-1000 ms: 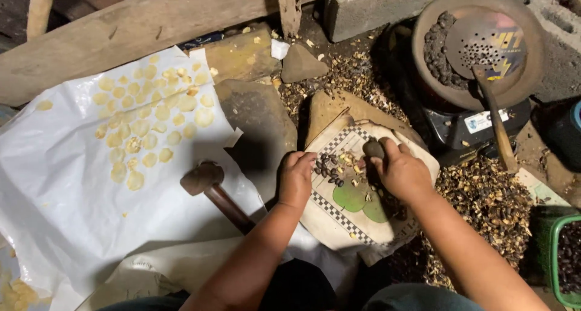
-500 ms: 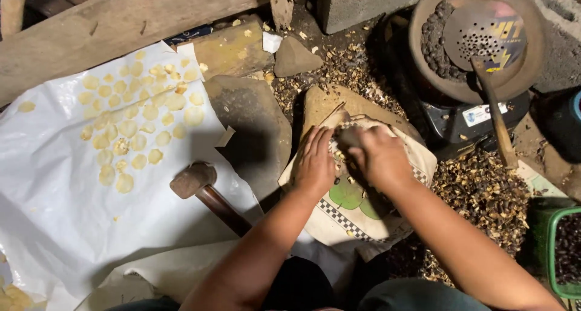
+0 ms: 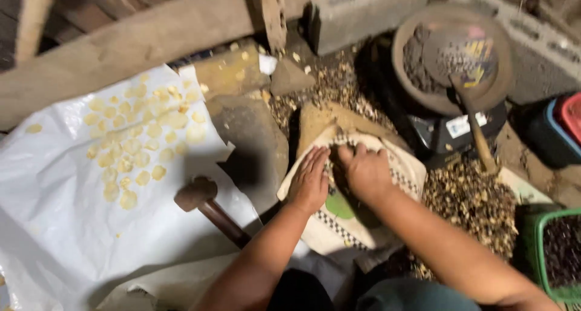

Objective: The person cracks open cocoa pods with a hammer, removes the beans, and places them on a white sheet. They then use a stone to crush the beans on a patterned cloth and stir beans in a pan over a small stove.

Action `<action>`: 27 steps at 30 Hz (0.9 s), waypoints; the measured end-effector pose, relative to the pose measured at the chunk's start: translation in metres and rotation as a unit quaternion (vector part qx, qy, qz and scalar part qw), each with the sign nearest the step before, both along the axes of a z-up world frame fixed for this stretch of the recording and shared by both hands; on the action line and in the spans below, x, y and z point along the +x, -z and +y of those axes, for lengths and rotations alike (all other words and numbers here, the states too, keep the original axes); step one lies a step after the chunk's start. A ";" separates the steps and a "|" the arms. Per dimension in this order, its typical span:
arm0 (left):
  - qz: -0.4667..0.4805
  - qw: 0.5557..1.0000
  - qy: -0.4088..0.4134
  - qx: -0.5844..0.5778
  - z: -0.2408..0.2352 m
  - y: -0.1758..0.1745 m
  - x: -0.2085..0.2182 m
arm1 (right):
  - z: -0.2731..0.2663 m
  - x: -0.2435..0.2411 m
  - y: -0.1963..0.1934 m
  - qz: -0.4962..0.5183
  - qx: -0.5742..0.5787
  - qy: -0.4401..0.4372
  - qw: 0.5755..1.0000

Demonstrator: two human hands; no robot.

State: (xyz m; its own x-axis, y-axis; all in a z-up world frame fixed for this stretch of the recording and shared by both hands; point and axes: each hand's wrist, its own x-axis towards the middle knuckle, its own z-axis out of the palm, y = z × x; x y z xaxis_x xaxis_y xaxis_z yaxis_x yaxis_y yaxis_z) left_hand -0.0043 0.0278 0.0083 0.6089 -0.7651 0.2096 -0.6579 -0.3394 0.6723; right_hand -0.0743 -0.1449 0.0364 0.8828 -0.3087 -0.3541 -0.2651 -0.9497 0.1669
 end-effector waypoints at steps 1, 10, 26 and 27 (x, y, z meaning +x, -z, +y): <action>-0.012 1.000 -0.003 -0.006 -0.007 0.000 0.011 | -0.010 0.004 -0.004 -0.012 -0.006 -0.003 1.000; -0.099 0.995 -0.018 -0.014 -0.022 0.025 0.012 | -0.053 -0.144 -0.021 -0.132 0.153 0.364 0.909; 0.134 0.986 -0.093 -0.033 -0.029 0.016 -0.024 | -0.137 -0.171 -0.017 -0.196 0.252 0.457 0.830; 0.266 0.957 -0.114 0.009 -0.018 0.008 -0.028 | -0.143 -0.171 -0.041 -0.319 0.317 0.461 0.765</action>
